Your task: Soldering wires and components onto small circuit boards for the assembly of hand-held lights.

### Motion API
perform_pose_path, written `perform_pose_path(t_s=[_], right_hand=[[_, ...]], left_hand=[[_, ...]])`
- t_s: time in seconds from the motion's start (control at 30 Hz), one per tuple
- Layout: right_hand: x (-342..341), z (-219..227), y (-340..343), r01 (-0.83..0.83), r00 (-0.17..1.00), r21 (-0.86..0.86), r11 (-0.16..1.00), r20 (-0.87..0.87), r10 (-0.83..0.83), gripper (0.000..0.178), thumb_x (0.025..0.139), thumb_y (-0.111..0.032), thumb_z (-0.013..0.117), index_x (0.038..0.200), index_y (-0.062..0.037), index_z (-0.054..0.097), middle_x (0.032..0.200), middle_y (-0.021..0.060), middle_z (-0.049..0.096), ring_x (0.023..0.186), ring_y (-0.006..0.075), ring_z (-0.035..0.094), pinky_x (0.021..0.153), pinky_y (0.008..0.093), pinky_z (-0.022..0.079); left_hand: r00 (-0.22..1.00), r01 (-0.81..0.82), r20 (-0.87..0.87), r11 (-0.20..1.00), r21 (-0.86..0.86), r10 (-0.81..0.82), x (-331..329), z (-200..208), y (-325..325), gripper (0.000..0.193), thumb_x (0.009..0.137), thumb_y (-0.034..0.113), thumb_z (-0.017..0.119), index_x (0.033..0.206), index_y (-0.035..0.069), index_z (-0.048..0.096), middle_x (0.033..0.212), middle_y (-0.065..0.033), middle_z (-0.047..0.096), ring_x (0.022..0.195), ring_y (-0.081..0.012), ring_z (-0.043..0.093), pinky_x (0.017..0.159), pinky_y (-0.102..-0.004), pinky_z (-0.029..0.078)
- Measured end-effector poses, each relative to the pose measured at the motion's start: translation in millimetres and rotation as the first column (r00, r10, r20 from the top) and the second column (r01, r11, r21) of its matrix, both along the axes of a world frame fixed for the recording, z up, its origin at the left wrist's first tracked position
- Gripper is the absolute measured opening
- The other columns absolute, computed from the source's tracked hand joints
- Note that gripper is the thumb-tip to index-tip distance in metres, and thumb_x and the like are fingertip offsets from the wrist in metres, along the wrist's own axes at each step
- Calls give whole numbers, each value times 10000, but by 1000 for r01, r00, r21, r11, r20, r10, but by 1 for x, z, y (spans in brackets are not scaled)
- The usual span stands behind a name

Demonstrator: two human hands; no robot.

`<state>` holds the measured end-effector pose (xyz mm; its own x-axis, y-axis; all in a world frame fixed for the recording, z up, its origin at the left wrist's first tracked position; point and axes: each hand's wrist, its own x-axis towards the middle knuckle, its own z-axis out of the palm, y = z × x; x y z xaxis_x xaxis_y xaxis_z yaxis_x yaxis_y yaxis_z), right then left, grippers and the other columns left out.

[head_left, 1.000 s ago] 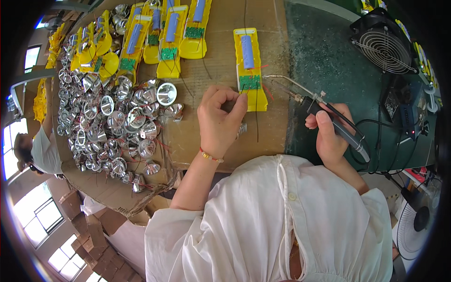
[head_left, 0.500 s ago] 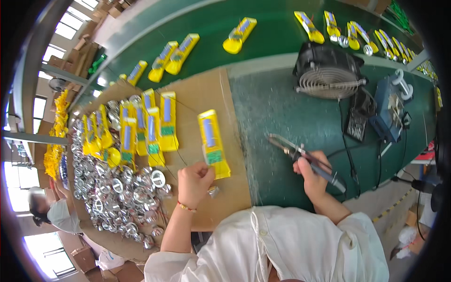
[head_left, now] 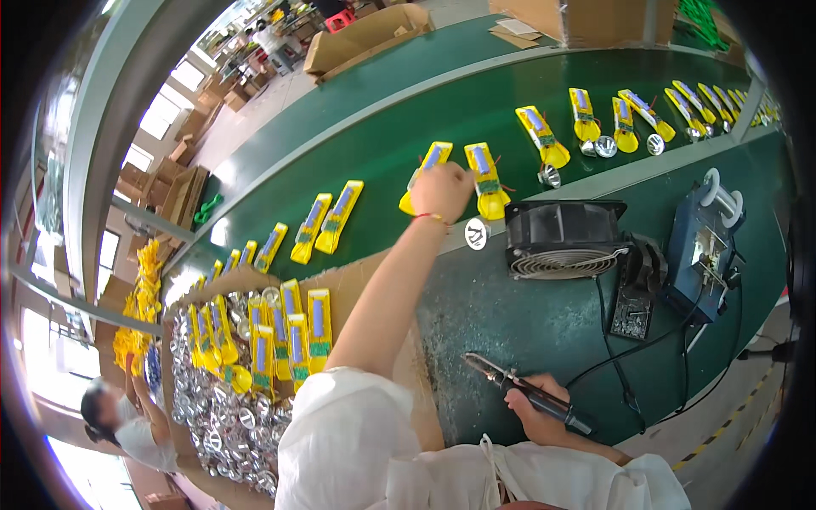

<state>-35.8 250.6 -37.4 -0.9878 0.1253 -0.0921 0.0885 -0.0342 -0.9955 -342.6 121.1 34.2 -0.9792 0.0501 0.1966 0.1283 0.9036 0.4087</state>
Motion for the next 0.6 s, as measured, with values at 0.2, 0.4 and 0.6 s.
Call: perform_pose_path(t_s=[0.2,0.4,0.6], right_hand=[[-8,36,18,-208,970,256,944,174,167,232,827,-243,617,952,-51,589,819,55,586,791,101,568,685,222,443],[-3,3,6,-179,982,-64,982,-68,174,198,869,-233,564,949,-52,559,765,24,536,723,87,495,663,244,400],[8,16,6,-85,991,-124,989,-118,70,191,851,-193,590,912,-20,537,722,34,521,669,85,455,592,255,376]], left_hand=[[981,195,-15,981,-20,-195,-43,-40,-51,602,747,296,644,1291,163,423,1336,-172,373,1238,-327,347,1006,-389,325],[959,216,194,976,-19,-208,25,-19,-100,561,758,74,516,1302,133,390,1308,-186,327,1186,-348,367,977,-379,330],[986,134,102,990,-53,-128,165,-2,-159,428,835,123,503,1258,95,439,1150,-178,460,1027,-303,485,837,-399,428]])
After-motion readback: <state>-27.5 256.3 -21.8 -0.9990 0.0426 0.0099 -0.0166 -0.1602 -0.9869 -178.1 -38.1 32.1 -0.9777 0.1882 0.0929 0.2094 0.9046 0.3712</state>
